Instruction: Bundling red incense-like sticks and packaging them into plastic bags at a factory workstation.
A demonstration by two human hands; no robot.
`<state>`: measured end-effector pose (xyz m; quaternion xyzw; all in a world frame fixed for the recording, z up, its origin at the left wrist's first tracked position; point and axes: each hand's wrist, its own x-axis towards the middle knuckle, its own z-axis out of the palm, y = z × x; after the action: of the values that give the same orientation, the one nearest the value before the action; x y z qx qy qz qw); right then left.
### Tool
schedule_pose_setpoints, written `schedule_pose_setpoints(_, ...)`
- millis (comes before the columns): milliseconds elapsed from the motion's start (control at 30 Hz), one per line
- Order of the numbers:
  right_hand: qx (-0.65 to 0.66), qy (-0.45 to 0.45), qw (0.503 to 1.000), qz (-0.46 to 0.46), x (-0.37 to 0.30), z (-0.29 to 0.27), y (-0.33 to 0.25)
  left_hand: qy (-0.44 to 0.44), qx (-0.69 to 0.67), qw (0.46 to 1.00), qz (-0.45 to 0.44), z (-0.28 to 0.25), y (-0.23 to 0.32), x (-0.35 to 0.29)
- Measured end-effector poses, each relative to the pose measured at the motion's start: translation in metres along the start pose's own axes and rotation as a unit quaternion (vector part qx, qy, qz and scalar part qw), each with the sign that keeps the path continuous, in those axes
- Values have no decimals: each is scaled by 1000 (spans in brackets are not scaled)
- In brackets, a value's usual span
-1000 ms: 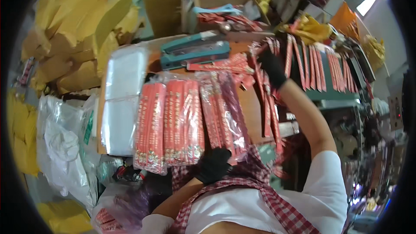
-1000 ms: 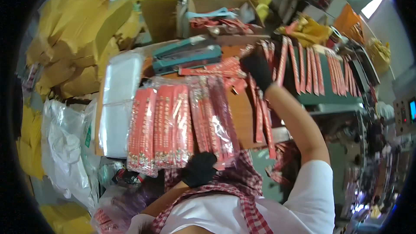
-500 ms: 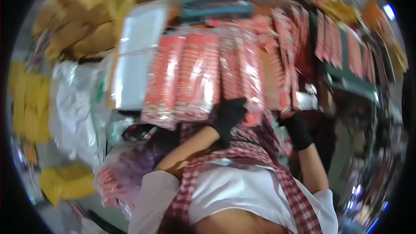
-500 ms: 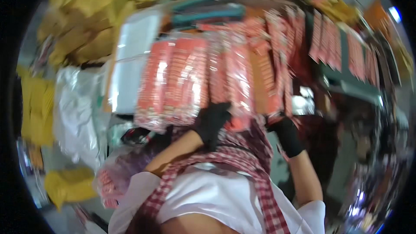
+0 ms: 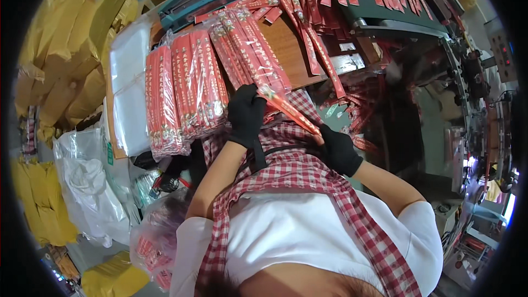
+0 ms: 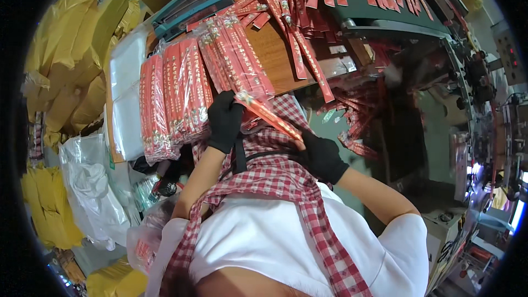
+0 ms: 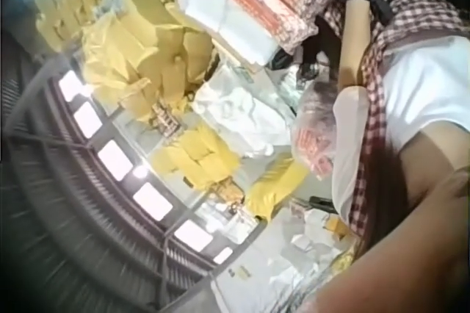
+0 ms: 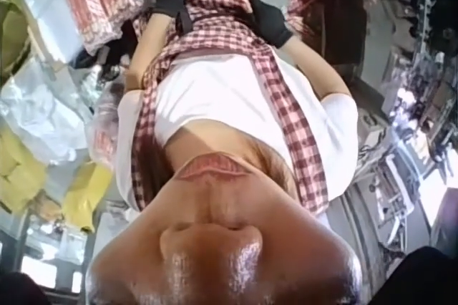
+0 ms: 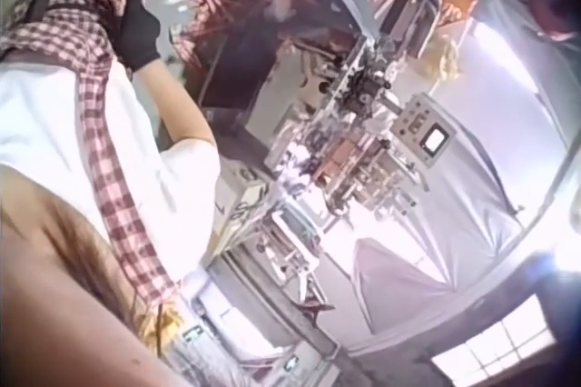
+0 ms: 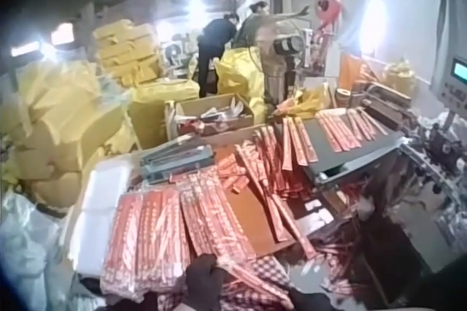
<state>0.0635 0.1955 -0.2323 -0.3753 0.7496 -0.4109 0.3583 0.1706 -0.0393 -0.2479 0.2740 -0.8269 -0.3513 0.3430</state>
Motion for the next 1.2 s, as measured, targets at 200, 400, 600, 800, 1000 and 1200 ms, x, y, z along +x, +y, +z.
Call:
schedule_pose_setpoints(200,-362,-30,932,-20,-1,-1,-1,119,39,987,97,-9,6,-7)
schedule_pose_setpoints(400,-65,9,993,-96,62,28,-25,-29,183,954,234,-10,6,-24)
schedule_pose_setpoints(600,82,31,989,-122,60,71,-6,-25,178,978,105,-20,-4,-37)
schedule_pose_setpoints(800,-113,55,989,-82,90,44,-20,-41,120,991,34,-17,-13,-53)
schedule_pose_setpoints(1000,-132,228,946,-188,91,44,-30,-54,89,988,110,-41,20,-48)
schedule_pose_setpoints(1200,-112,48,964,-235,142,57,6,-240,124,950,159,7,44,63)
